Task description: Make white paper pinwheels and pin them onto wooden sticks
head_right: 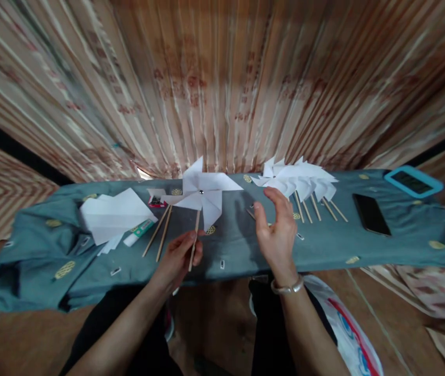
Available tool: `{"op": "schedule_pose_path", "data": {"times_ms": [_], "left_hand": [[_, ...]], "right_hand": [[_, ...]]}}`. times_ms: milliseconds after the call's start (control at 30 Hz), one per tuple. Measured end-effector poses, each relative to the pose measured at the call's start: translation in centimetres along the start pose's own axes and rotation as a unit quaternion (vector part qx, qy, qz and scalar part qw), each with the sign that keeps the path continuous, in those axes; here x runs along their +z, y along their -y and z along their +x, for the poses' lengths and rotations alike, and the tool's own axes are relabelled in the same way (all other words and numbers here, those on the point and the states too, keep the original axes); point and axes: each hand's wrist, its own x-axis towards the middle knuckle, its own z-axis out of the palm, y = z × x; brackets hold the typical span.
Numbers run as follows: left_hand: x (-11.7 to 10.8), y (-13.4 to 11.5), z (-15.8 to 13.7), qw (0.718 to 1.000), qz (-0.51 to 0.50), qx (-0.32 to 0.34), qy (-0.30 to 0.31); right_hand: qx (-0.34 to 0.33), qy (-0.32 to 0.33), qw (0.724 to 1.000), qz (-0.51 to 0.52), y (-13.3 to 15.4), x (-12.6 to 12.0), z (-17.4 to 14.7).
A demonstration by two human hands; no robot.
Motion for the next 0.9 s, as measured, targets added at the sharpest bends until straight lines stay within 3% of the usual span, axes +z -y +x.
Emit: {"op": "schedule_pose_path", "data": {"times_ms": [67, 133, 233, 300, 367, 467, 900], "left_hand": [[0.4, -0.3, 1.7, 1.0, -0.015, 0.008, -0.003], [0.5, -0.3, 3.0, 0.999, -0.018, 0.018, -0.019], [0.2, 0.4, 4.3, 0.999, -0.005, 0.038, -0.033], [-0.1, 0.9, 4.8, 0.998, 0.02, 0.053, -0.032], [-0.4, 1.3, 5.2, 0.996, 0.052, 0.073, -0.029], [-0.6, 1.3, 5.8, 0.992, 0.086, 0.09, -0.029], [-2.3, 1.0, 6.2, 0.997, 0.044, 0.041, -0.054]], "right_hand": [[0.028, 0.046, 0.998, 0.028, 0.4, 0.4, -1.1], [0.096, 0.148, 0.981, 0.082, 0.6, 1.5, -2.5], [0.166, 0.329, 0.911, 0.188, 0.5, 3.7, -4.3], [0.186, 0.398, 0.867, 0.235, 0.4, 5.0, -5.1], [0.209, 0.412, 0.846, 0.265, 0.4, 6.1, -5.5], [0.238, 0.397, 0.841, 0.279, 0.3, 7.1, -5.6], [0.185, 0.399, 0.879, 0.183, -0.1, 8.3, -5.2]]}}
